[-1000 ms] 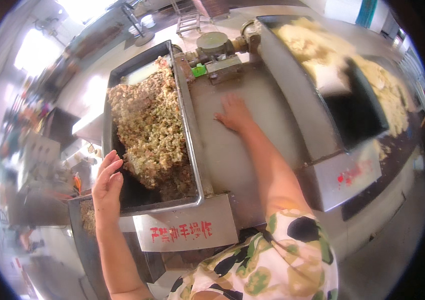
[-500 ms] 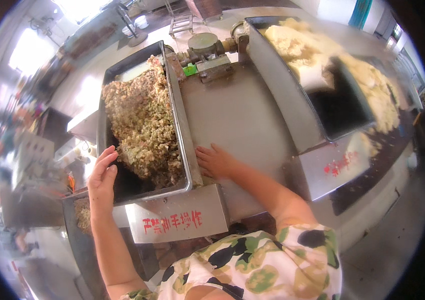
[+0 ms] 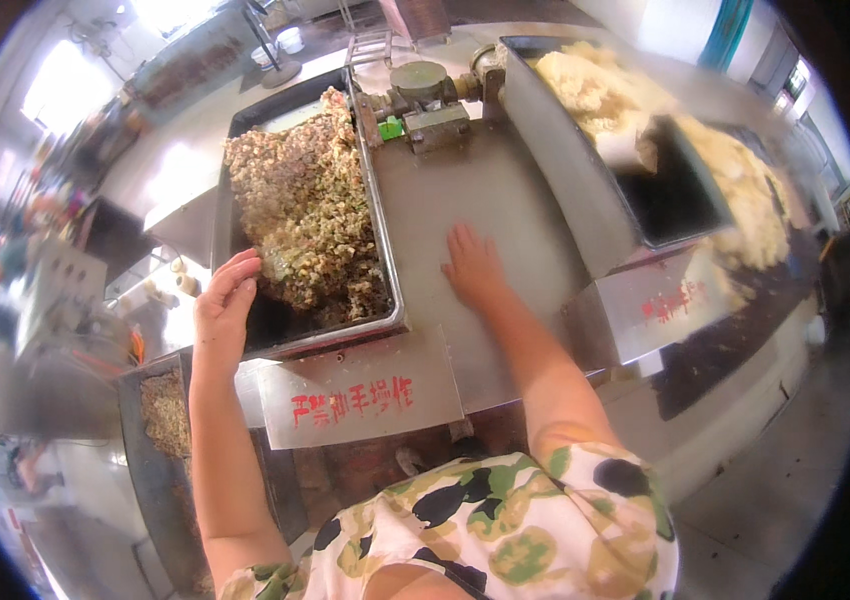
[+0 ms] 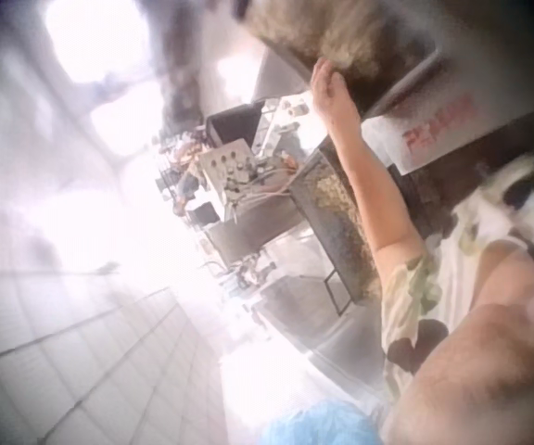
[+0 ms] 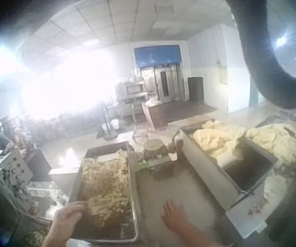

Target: The person cuts a large mass of dough on a stainless steel table using a bench scraper. They then scoop a grainy mixture from a large metal bin into a rectangular tray and transfer it into a machine hopper. The person uses the scraper to level and pack the mixture into the hopper.

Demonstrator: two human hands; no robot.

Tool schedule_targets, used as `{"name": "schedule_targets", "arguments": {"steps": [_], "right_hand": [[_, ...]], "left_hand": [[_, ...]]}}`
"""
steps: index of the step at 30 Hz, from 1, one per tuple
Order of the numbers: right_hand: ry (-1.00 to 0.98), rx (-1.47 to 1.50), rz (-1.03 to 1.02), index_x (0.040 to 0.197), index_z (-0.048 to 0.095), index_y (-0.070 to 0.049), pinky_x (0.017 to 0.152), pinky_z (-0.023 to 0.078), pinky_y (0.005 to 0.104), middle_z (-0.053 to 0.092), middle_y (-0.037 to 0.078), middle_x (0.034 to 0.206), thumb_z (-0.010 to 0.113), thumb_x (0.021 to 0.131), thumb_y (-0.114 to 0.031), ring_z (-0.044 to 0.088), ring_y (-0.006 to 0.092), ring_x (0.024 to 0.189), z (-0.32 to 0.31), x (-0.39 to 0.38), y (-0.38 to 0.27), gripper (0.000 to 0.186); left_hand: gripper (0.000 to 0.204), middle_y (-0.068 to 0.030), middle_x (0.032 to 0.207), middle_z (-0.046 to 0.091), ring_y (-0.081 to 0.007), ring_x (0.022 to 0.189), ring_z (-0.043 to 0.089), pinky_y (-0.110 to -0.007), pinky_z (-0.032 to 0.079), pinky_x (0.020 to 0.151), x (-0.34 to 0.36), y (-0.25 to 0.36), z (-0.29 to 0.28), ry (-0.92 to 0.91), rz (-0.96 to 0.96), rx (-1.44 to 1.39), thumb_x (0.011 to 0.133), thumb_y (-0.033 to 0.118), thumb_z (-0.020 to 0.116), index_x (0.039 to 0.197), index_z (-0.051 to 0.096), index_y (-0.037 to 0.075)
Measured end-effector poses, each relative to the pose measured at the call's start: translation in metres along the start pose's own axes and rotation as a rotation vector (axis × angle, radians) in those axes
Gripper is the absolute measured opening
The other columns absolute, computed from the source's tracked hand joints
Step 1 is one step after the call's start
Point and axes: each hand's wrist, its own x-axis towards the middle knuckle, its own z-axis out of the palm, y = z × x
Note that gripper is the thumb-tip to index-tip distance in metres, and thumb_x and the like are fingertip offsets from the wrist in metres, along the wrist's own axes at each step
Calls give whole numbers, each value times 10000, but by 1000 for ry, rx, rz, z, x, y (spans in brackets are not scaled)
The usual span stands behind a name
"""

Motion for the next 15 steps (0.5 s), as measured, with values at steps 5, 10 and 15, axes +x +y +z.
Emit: {"name": "schedule_targets", "arguments": {"steps": [5, 10, 15], "right_hand": [[-118, -52, -133, 1449, 297, 5, 1135, 205, 504, 222, 163, 1549, 412, 976, -379, 203, 323, 1432, -23, -76, -29, 620], [-181, -36, -182, 1428, 325, 17, 1139, 204, 497, 235, 174, 1540, 434, 970, -367, 211, 332, 1427, -53, -142, -43, 607], [14, 178, -126, 1327, 462, 36, 1098, 291, 505, 428, 217, 1415, 483, 941, -340, 371, 355, 1347, -27, -193, -16, 539]], "left_hand": [[233, -97, 1230, 618, -152, 1098, 570, -267, 434, 953, -8, -9, -15, 14, 35, -19, 890, -7, 560, 1101, 659, -13], [217, -73, 1175, 650, -129, 990, 607, -265, 475, 879, -15, -7, -22, 41, 41, 16, 889, 24, 585, 1087, 673, 6], [214, -55, 1097, 673, -121, 954, 608, -257, 471, 857, -21, -1, -23, 41, 36, -44, 900, 63, 595, 1092, 673, 10]]}}
